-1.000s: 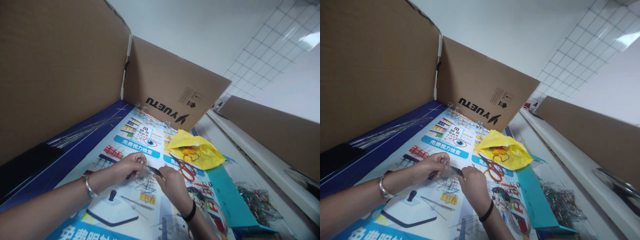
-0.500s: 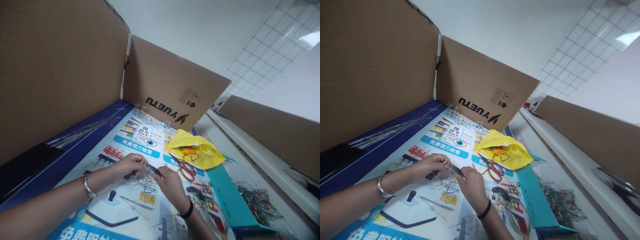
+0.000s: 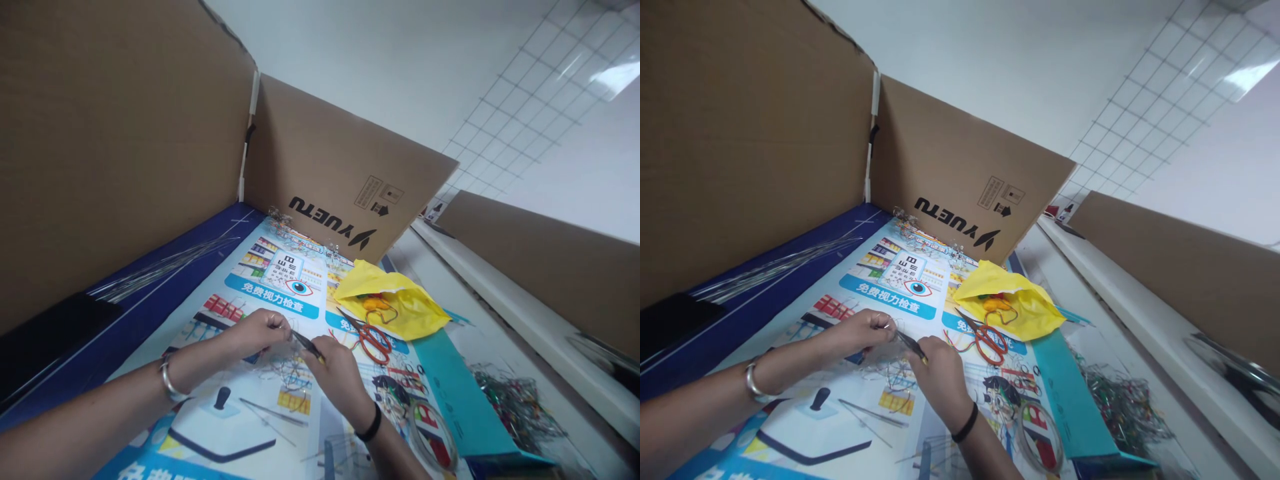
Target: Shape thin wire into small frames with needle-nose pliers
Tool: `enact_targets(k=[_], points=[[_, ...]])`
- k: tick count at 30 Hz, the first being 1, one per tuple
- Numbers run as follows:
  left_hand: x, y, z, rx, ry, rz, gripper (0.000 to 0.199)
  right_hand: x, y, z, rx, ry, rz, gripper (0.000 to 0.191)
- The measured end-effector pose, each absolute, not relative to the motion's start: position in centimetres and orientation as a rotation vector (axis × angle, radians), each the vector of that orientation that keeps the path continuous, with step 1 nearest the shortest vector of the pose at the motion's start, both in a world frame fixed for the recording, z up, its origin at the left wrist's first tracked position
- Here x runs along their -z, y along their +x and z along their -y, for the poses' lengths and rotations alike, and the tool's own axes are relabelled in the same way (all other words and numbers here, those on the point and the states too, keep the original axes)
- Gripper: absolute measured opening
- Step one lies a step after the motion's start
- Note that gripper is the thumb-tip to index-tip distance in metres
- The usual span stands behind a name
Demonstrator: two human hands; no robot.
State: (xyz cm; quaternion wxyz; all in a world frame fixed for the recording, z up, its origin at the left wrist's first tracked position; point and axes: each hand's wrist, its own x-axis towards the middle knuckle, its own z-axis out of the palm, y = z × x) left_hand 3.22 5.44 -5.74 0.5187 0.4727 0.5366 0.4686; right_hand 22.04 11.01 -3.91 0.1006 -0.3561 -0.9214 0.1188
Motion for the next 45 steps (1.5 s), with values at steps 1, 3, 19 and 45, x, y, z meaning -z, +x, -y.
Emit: enact_targets(k=[1,3,19,45], points=[[5.8,3.1,-5.5,-1.128,1.153,-1.299,0.017,3.9,22.1,-11.1,-0.327,-1.021,2.733,0.022],[5.8,3.0,-5.5,-1.132,1.182,-1.319,0.018,3.8,22.2,-11.3,-0.245,-0.952,2.751,0.021],[4.3,3.0,-5.0,-1.064,1.344,-1.375,0.017,4.0,22.6,-11.7,0.271,-0.79,2.713,0.006],[4.3,2.8,-4.9,-0.936,1.396,-1.315,0.016,3.6,22.9,-12.2,0.227,-0.631,2.731,0.011]])
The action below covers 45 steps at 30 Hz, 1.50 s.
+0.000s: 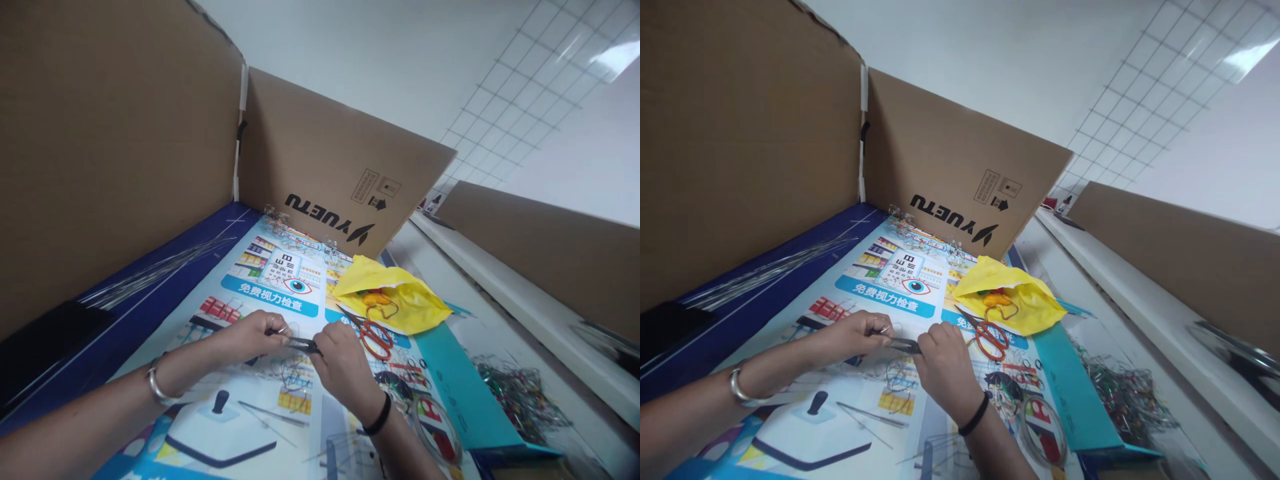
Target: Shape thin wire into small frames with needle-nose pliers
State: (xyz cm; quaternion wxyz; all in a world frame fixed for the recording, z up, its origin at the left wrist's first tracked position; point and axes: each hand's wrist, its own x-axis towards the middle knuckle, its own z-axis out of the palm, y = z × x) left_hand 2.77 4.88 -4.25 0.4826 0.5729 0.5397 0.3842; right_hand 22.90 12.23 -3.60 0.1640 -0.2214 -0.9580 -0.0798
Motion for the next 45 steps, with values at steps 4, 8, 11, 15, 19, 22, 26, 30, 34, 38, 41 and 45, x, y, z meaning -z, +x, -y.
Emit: enact_targets(k=[4,8,11,15,19,22,26,30,34,38,41,45], points=[[4.19,2.83,-4.82,-0.938,1.39,-1.322,0.016,3.53,22.92,-12.24,0.353,-0.605,2.721,0.01],[4.3,2.76,-4.85,-0.957,1.413,-1.306,0.015,3.73,22.9,-12.3,0.422,-0.589,2.709,0.01],[4.23,2.76,-4.85,-0.957,1.414,-1.324,0.015,3.89,22.9,-12.34,0.426,-0.58,2.703,0.011],[4.16,2.79,-4.86,-0.961,1.45,-1.341,0.015,4.06,22.95,-12.26,0.4,-0.572,2.702,0.011],[4.36,2.76,-4.93,-0.983,1.457,-1.331,0.015,4.17,22.97,-12.22,0.371,-0.583,2.699,0.01],[4.45,2.74,-4.99,-0.993,1.478,-1.329,0.015,4.19,22.94,-12.25,0.358,-0.589,2.693,0.009],[4.3,2.77,-4.95,-0.992,1.498,-1.339,0.016,4.18,22.93,-12.3,0.345,-0.59,2.686,0.01],[4.1,2.81,-4.87,-0.984,1.501,-1.345,0.017,4.14,23.03,-12.2,0.316,-0.598,2.686,0.009],[4.14,2.77,-4.89,-0.989,1.514,-1.333,0.017,4.14,23.09,-12.09,0.295,-0.594,2.68,0.008],[4.16,2.78,-4.86,-0.996,1.514,-1.335,0.017,4.15,23.04,-12.15,0.279,-0.596,2.673,0.008],[4.11,2.87,-4.81,-1.011,1.496,-1.339,0.016,4.15,23.01,-12.21,0.268,-0.602,2.676,0.009],[4.1,3.0,-4.81,-1.022,1.47,-1.352,0.015,4.09,23.03,-12.21,0.257,-0.593,2.673,0.006]])
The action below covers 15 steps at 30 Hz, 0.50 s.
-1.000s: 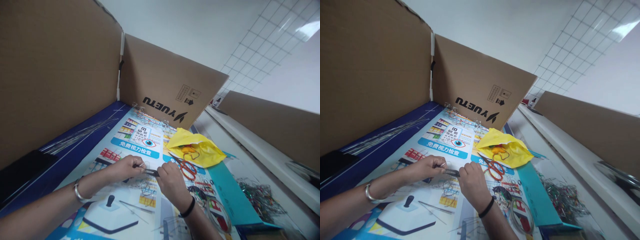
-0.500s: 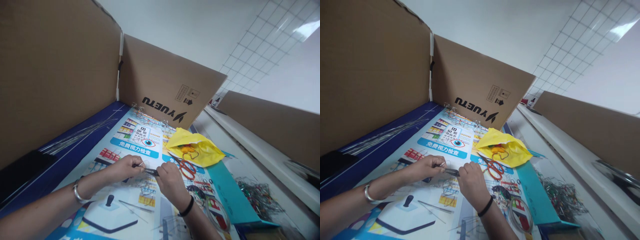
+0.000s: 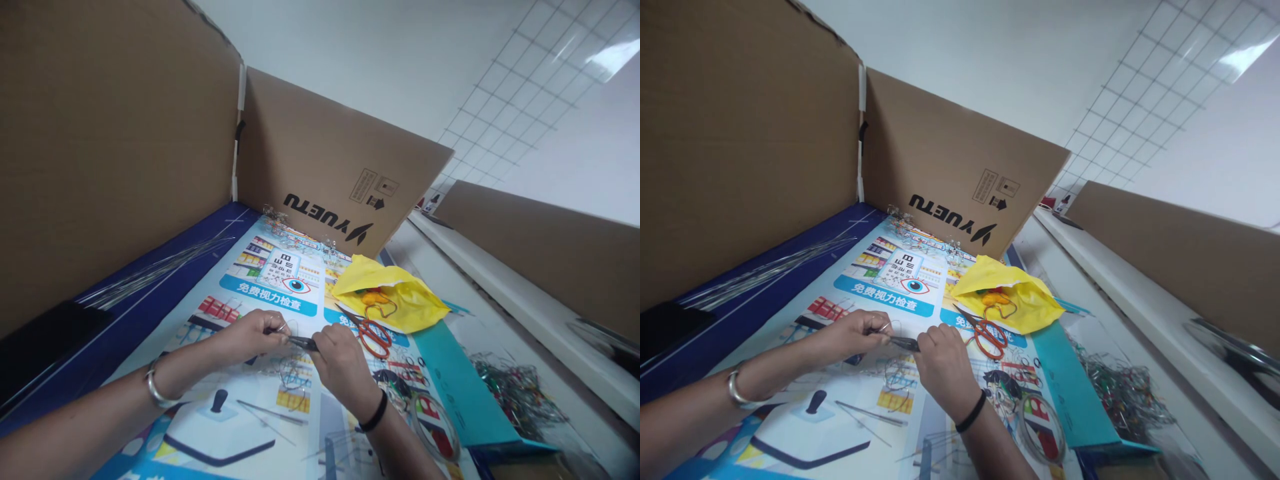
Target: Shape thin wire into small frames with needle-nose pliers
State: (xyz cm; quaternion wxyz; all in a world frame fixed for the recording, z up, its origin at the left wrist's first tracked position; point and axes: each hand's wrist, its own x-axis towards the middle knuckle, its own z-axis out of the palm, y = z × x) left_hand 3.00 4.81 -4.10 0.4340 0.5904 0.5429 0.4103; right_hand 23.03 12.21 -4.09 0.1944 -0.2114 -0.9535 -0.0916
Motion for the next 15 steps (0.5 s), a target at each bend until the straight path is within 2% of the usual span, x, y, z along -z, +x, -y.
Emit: enact_targets(k=[10,15], points=[[4.08,3.12,-4.88,-1.053,1.442,-1.366,0.014,4.05,23.2,-12.17,0.233,-0.612,2.698,0.002],[4.1,3.28,-4.91,-1.112,1.415,-1.426,0.014,3.8,22.98,-11.82,0.358,-0.641,2.641,0.002]])
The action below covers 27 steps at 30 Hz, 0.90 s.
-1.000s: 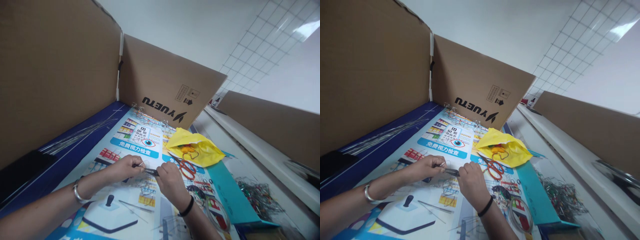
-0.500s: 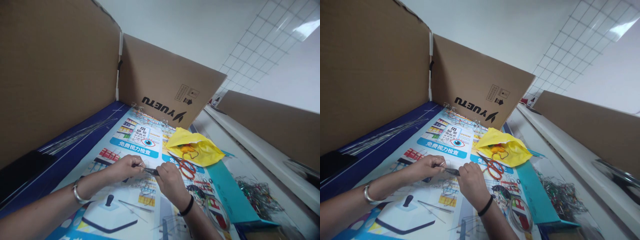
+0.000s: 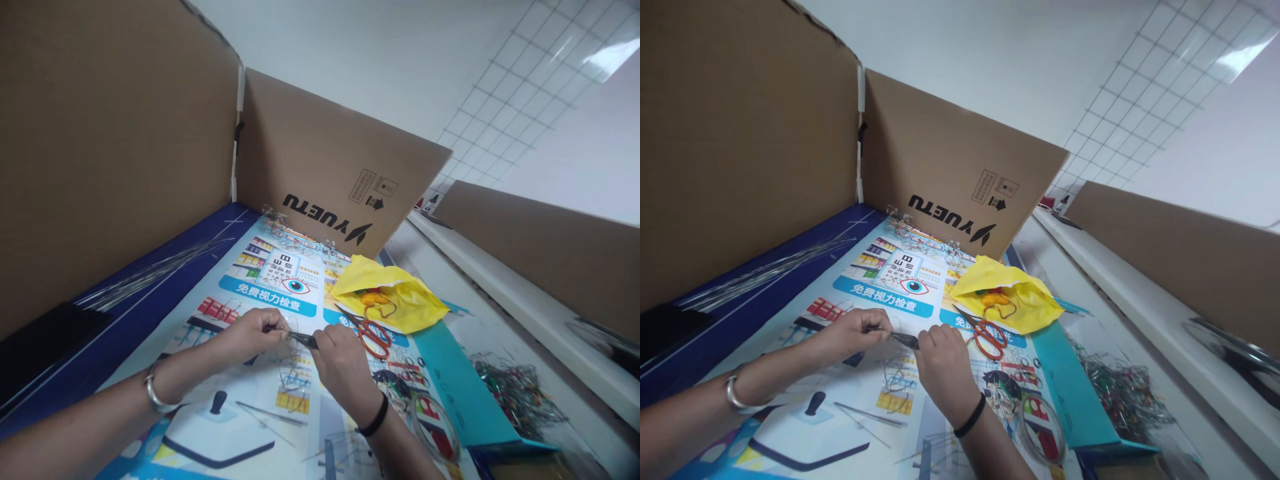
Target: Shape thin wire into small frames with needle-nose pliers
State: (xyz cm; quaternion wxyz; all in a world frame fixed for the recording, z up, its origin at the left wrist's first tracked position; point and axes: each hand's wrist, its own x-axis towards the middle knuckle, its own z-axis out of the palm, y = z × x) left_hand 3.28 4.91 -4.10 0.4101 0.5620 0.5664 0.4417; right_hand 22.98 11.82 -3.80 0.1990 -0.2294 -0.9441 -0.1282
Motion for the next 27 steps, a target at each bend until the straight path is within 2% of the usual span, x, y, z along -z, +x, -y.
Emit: enact_targets(k=[15,27], points=[[3.6,4.4,-4.4,-1.295,1.441,-1.502,0.013,3.5,22.5,-10.5,0.458,-0.725,2.536,0.009],[3.4,4.9,-3.7,-1.372,1.602,-1.561,0.015,3.4,22.6,-10.1,0.555,-0.725,2.494,0.007]])
